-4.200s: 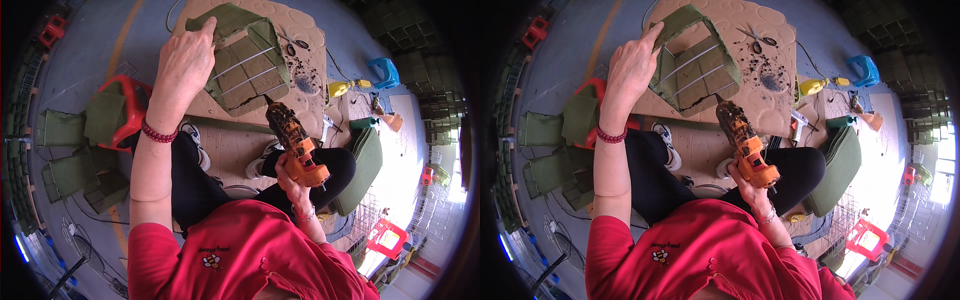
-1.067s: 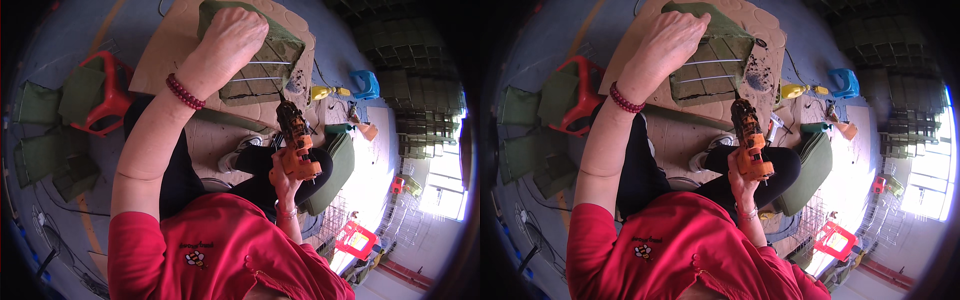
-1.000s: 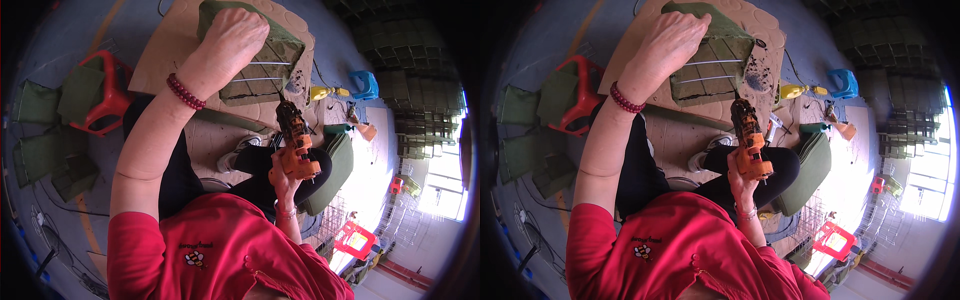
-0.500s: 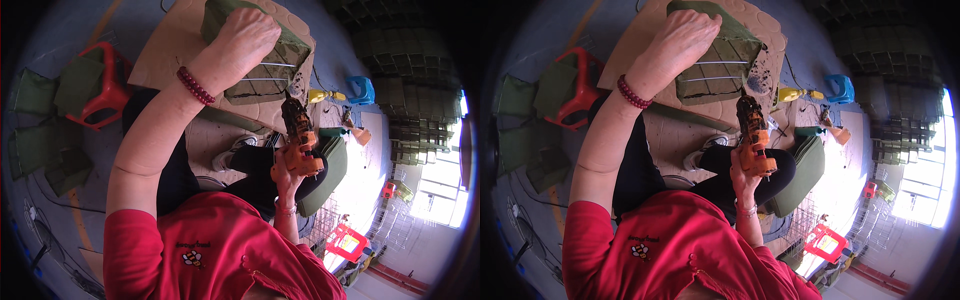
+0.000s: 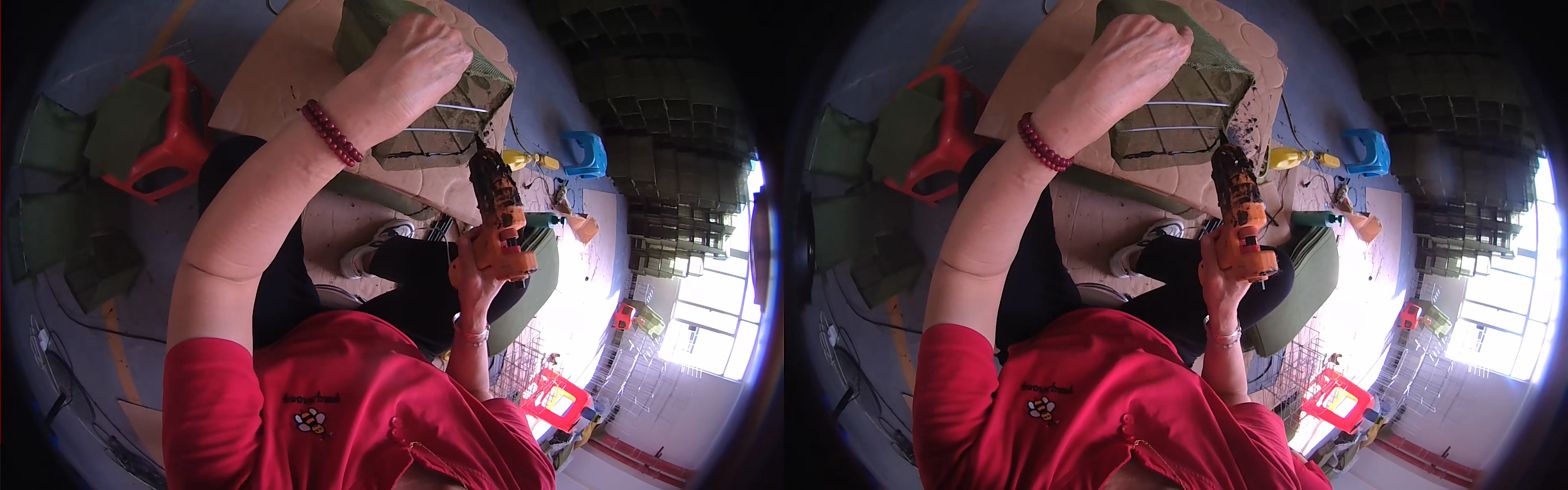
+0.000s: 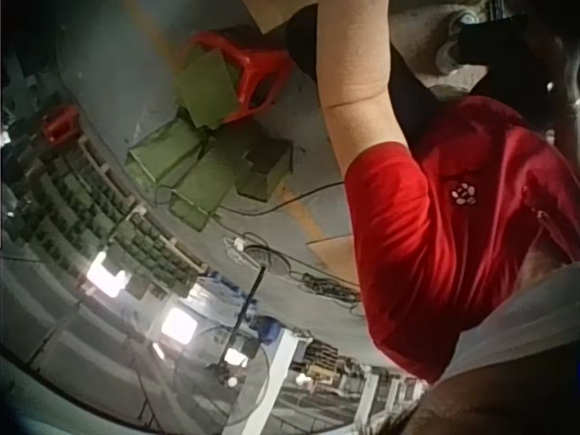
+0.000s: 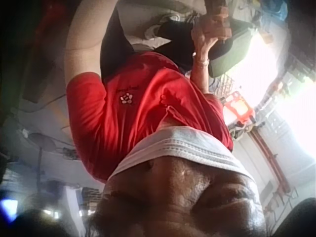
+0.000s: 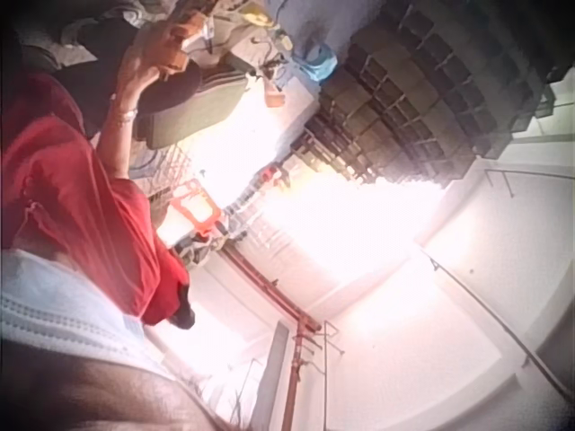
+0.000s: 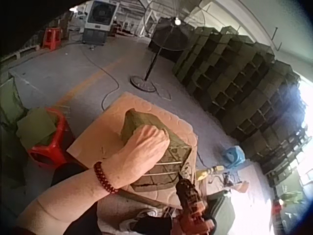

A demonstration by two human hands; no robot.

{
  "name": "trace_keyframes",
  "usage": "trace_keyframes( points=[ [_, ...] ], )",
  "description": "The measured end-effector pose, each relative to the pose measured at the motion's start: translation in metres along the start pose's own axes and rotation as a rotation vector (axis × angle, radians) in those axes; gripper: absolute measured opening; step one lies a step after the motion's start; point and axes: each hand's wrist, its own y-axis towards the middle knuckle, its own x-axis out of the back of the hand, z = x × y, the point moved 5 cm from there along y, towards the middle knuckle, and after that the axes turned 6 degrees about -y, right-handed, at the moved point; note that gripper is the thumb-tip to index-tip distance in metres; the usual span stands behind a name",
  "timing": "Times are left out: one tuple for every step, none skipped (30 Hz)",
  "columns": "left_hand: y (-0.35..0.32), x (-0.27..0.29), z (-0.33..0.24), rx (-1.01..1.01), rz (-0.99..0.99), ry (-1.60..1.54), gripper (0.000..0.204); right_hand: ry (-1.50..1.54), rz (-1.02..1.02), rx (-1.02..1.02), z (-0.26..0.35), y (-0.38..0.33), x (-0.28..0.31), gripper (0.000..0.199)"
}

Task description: The recorder uses a hot glue gun and pre-cut fabric to assemble green fabric baskets onto wire frames.

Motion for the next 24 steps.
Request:
trace_keyframes(
  points=[
    [0.0, 0.0, -0.001, -0.008, -0.013, -0.003, 0.014, 0.214, 0.01, -0.168, 0.003, 0.003, 0.002, 0.027],
    [-0.001, 0.001, -0.001, -0.007, -0.013, -0.003, 0.014, 0.428, 0.02, -0.337, 0.002, 0.003, 0.0, 0.029],
    [0.0, 0.002, -0.001, -0.002, -0.005, -0.011, 0.014, 0.426, 0.022, -0.335, 0.003, 0.003, -0.001, 0.029],
    [0.001, 0.003, -0.001, 0.002, 0.004, -0.02, 0.015, 0.419, 0.004, -0.317, 0.004, 0.004, -0.001, 0.03],
    [0.002, 0.003, -0.001, 0.005, 0.004, -0.021, 0.015, 0.411, -0.013, -0.3, 0.004, 0.005, 0.0, 0.031],
    [0.002, 0.002, 0.0, 0.018, 0.026, -0.018, 0.015, 0.411, -0.01, -0.298, 0.003, 0.004, 0.0, 0.031],
    [0.002, 0.001, 0.001, 0.032, 0.048, -0.017, 0.015, 0.375, 0.024, -0.301, 0.0, 0.002, -0.002, 0.031],
    [0.001, 0.001, 0.002, 0.034, 0.049, -0.015, 0.015, 0.339, 0.058, -0.303, -0.001, 0.001, -0.003, 0.031],
    [0.001, 0.003, 0.002, 0.012, -0.013, -0.023, 0.01, 0.338, 0.06, -0.304, -0.001, 0.0, -0.002, 0.031],
    [0.001, 0.006, 0.001, -0.01, -0.075, -0.032, 0.01, 0.34, 0.055, -0.31, 0.0, -0.001, -0.002, 0.032],
    [-0.004, 0.008, 0.002, -0.009, -0.073, -0.032, 0.01, 0.343, 0.051, -0.315, 0.0, -0.002, -0.002, 0.032],
    [-0.009, 0.014, 0.001, -0.032, -0.037, -0.072, 0.012, 0.342, 0.05, -0.316, 0.001, -0.004, -0.002, 0.032],
    [-0.011, 0.017, 0.0, -0.054, -0.002, -0.111, 0.019, 0.33, 0.046, -0.34, 0.0, -0.007, -0.002, 0.033],
    [-0.009, 0.016, -0.001, -0.055, -0.002, -0.113, 0.019, 0.318, 0.041, -0.365, -0.001, -0.008, -0.002, 0.033],
    [-0.007, 0.011, 0.001, -0.036, 0.073, -0.101, 0.019, 0.32, 0.043, -0.363, -0.002, -0.009, -0.003, 0.033],
    [-0.006, 0.007, 0.002, -0.016, 0.148, -0.09, 0.018, 0.328, 0.034, -0.354, -0.004, -0.009, -0.003, 0.033],
    [-0.007, 0.009, 0.003, -0.014, 0.148, -0.087, 0.018, 0.337, 0.026, -0.344, -0.005, -0.009, -0.003, 0.033],
    [-0.009, 0.012, 0.002, -0.023, 0.102, -0.065, 0.017, 0.336, 0.025, -0.346, -0.006, -0.009, -0.003, 0.033],
    [-0.01, 0.014, 0.001, -0.032, 0.055, -0.042, 0.017, 0.351, 0.021, -0.349, -0.007, -0.007, -0.003, 0.033],
    [-0.011, 0.012, 0.001, -0.033, 0.056, -0.044, 0.017, 0.365, 0.018, -0.351, -0.007, -0.006, -0.003, 0.032],
    [-0.009, 0.01, 0.002, -0.03, 0.066, -0.018, 0.016, 0.365, 0.02, -0.35, -0.007, -0.004, -0.003, 0.032],
    [-0.008, 0.009, 0.002, -0.027, 0.077, 0.009, 0.016, 0.379, 0.009, -0.328, -0.005, -0.002, -0.001, 0.032],
    [-0.008, 0.008, 0.002, -0.024, 0.077, 0.009, 0.016, 0.392, -0.001, -0.306, -0.004, 0.0, 0.0, 0.031],
    [-0.006, 0.008, 0.002, -0.026, 0.117, 0.009, 0.016, 0.391, 0.001, -0.305, -0.009, -0.002, 0.0, 0.031]
  ],
)
